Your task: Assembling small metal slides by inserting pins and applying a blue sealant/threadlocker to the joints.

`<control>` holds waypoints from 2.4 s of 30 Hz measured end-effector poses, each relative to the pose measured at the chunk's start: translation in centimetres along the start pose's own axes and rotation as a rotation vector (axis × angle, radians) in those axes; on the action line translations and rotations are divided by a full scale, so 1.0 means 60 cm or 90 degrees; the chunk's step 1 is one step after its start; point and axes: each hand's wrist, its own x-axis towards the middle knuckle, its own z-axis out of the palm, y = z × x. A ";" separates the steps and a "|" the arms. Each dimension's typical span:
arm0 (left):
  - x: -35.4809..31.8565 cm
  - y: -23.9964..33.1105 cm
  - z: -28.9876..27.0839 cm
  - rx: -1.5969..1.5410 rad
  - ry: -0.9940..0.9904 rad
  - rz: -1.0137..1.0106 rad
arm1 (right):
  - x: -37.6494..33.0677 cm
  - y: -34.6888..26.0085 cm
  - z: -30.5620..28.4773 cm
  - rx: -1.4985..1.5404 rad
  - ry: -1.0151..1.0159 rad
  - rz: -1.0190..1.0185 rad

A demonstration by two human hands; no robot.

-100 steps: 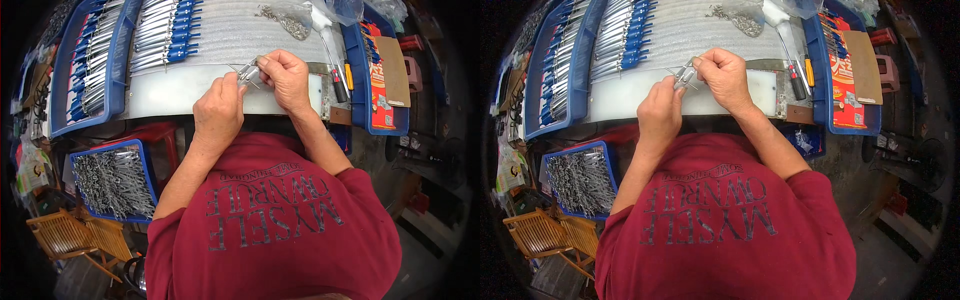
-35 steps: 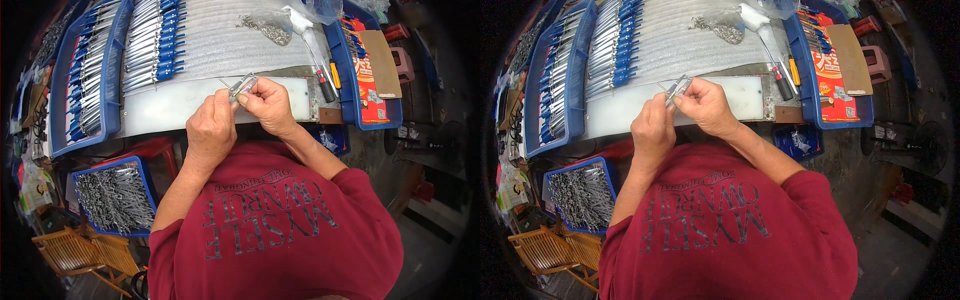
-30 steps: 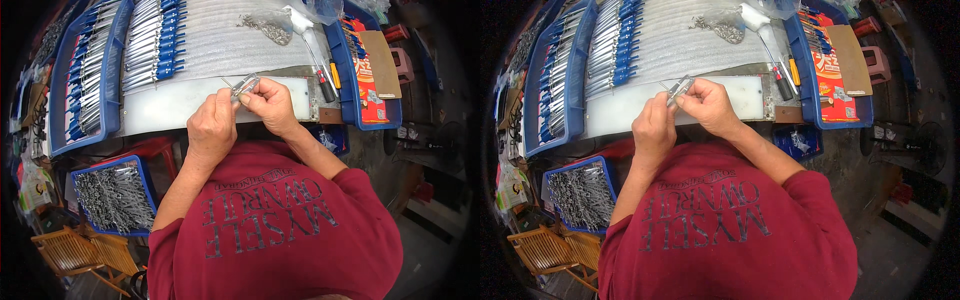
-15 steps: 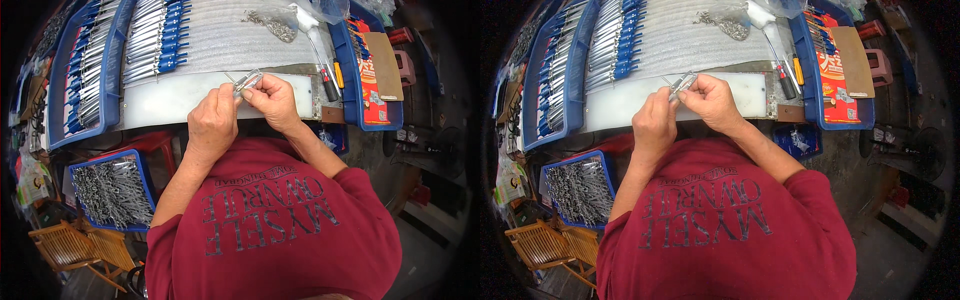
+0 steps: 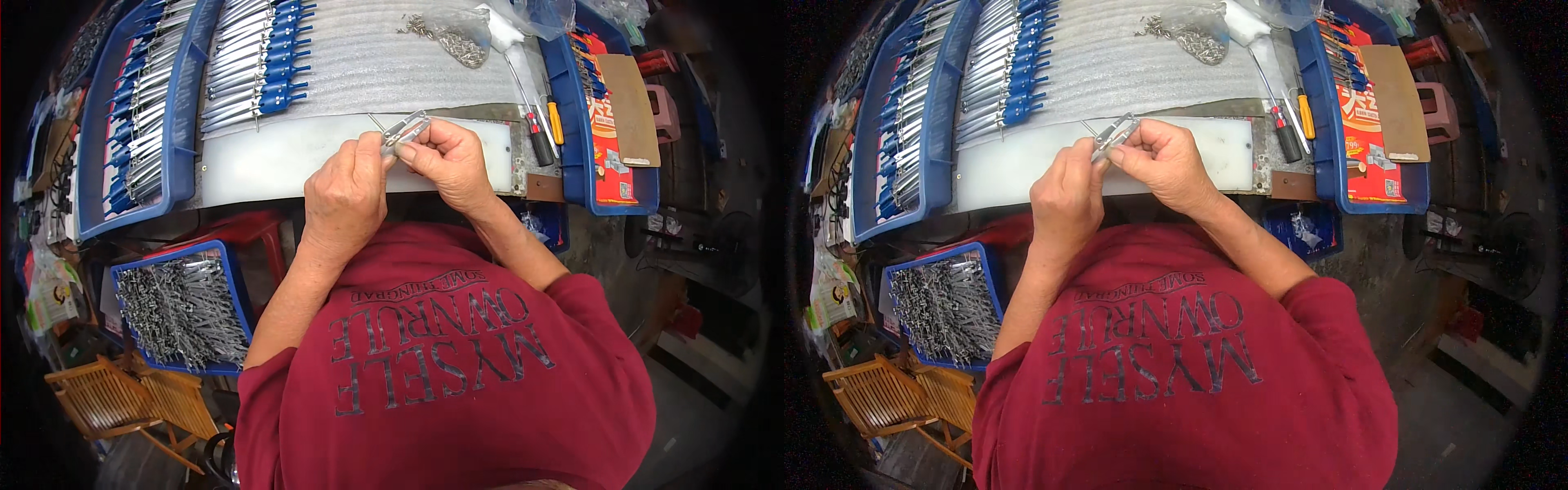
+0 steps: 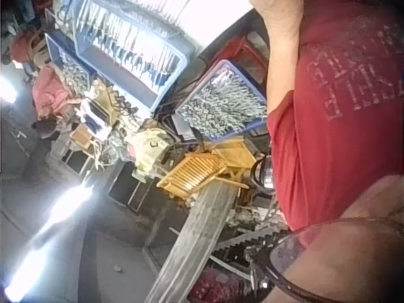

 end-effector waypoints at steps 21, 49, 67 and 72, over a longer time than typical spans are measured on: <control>-0.003 0.001 -0.002 0.011 -0.047 0.044 | 0.016 -0.019 0.001 -0.061 0.034 0.046; -0.003 -0.004 0.004 -0.014 -0.078 0.044 | 0.025 -0.031 -0.026 -0.102 -0.069 0.046; -0.002 -0.019 -0.006 -0.080 -0.075 0.023 | 0.021 -0.041 -0.065 -0.097 -0.048 0.055; -0.003 -0.019 -0.004 -0.085 -0.079 0.029 | 0.019 -0.048 -0.050 -0.086 -0.051 0.069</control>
